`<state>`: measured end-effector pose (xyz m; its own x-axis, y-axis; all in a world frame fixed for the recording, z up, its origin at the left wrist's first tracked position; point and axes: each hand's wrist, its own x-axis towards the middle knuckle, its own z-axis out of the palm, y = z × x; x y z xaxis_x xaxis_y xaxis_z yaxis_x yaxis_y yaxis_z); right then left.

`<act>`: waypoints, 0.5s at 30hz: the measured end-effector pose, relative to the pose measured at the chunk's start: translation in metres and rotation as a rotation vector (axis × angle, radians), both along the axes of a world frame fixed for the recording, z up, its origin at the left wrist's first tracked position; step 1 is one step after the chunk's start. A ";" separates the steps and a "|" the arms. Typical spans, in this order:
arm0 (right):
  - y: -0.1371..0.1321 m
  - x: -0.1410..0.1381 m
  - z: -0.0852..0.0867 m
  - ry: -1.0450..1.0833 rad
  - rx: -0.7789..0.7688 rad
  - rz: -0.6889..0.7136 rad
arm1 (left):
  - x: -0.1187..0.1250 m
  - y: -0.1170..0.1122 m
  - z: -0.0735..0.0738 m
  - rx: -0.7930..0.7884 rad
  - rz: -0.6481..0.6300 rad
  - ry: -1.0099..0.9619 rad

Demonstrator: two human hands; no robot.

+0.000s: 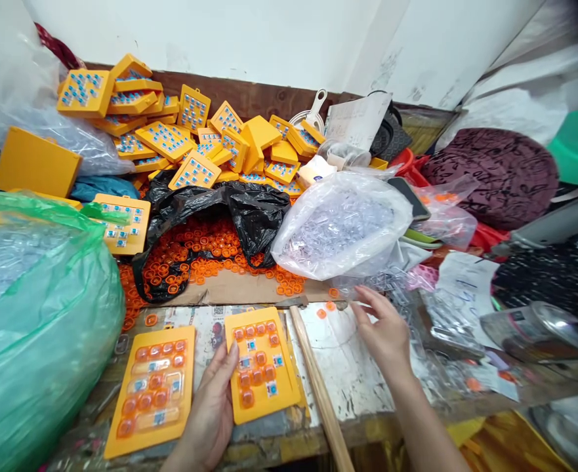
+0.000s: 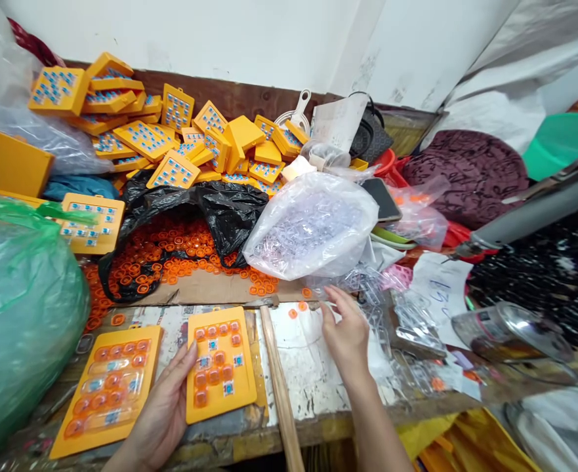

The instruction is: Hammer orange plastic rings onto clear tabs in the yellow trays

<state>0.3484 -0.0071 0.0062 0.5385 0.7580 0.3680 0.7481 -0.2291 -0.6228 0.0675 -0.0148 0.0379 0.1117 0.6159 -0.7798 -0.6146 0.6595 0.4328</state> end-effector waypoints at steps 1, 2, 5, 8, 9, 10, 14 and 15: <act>-0.004 0.005 0.003 -0.051 -0.015 -0.016 | 0.000 -0.001 -0.001 -0.008 0.006 0.010; -0.009 0.009 0.005 -0.100 -0.040 -0.030 | 0.000 -0.002 -0.002 -0.017 0.012 0.026; -0.027 0.007 0.003 -0.211 -0.172 -0.001 | -0.001 -0.004 -0.007 -0.017 0.012 0.061; -0.045 -0.016 -0.013 -0.281 -0.278 0.083 | -0.001 -0.004 -0.010 0.003 -0.002 0.033; -0.050 -0.024 -0.018 -0.300 -0.295 0.102 | -0.001 -0.004 -0.010 0.010 -0.009 0.016; -0.054 -0.031 -0.021 -0.318 -0.307 0.114 | -0.001 -0.004 -0.010 0.019 -0.016 0.004; -0.065 -0.028 -0.017 -0.377 -0.321 -0.007 | -0.001 -0.004 -0.009 0.029 -0.032 0.008; -0.065 -0.021 -0.012 -0.392 -0.323 -0.067 | -0.001 -0.004 -0.009 0.038 -0.041 0.005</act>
<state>0.3273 -0.0718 -0.0062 0.4583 0.8349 0.3048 0.8883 -0.4190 -0.1879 0.0665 -0.0191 0.0288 0.1331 0.6401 -0.7567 -0.5852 0.6669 0.4613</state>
